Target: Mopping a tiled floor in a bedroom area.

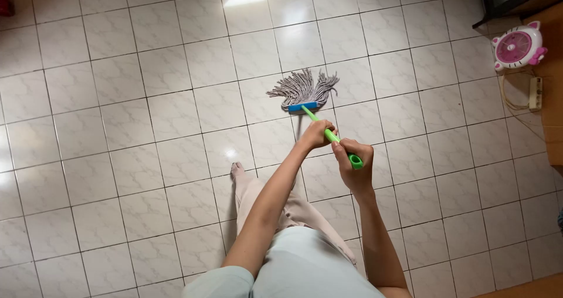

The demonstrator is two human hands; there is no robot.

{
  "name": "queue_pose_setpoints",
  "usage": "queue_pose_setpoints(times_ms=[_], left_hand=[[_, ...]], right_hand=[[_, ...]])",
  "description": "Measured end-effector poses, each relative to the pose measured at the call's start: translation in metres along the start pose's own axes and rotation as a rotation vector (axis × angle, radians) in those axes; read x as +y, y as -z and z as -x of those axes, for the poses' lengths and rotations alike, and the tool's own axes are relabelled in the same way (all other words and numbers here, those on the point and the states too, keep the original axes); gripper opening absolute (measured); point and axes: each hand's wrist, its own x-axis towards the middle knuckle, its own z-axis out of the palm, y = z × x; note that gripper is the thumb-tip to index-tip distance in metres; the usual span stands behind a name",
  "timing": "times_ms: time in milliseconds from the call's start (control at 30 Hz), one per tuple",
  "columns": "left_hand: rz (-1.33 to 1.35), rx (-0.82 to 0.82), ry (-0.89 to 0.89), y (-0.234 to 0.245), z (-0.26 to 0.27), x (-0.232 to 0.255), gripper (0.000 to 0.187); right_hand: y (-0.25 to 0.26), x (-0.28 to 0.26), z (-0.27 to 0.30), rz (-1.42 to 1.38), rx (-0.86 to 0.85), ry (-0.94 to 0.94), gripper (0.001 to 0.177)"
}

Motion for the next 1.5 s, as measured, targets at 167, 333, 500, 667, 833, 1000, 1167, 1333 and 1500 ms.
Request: queue_pose_setpoints(times_ms=[167, 333, 500, 667, 833, 1000, 1167, 1333, 1500], left_hand=[[-0.142, 0.000, 0.020, 0.067, 0.024, -0.019, 0.024], [-0.181, 0.038, 0.029, 0.144, 0.060, -0.047, 0.019], [-0.234, 0.174, 0.031, 0.218, 0.104, -0.091, 0.025], [-0.280, 0.285, 0.132, 0.290, 0.150, -0.143, 0.024], [-0.346, 0.336, 0.218, 0.349, 0.205, -0.189, 0.017], [-0.369, 0.451, 0.233, 0.381, 0.242, -0.227, 0.022], [-0.390, 0.583, 0.356, 0.397, 0.257, -0.248, 0.033], [-0.356, 0.658, 0.357, 0.408, 0.266, -0.252, 0.029], [-0.333, 0.720, 0.345, 0.410, 0.267, -0.255, 0.030]], right_hand=[[-0.046, -0.023, -0.009, -0.077, -0.069, -0.005, 0.036], [-0.111, -0.040, -0.015, -0.198, -0.147, 0.014, 0.036], [-0.188, -0.062, -0.025, -0.206, -0.276, 0.042, 0.032], [-0.271, -0.067, -0.037, -0.226, -0.466, 0.160, 0.032], [-0.346, -0.069, -0.035, -0.122, -0.663, 0.234, 0.034], [-0.397, -0.071, -0.028, -0.231, -0.749, 0.239, 0.027], [-0.436, -0.062, -0.026, -0.273, -0.811, 0.304, 0.030], [-0.456, -0.076, -0.026, -0.218, -0.827, 0.292, 0.027], [-0.463, -0.081, -0.025, -0.263, -0.831, 0.399, 0.024]])
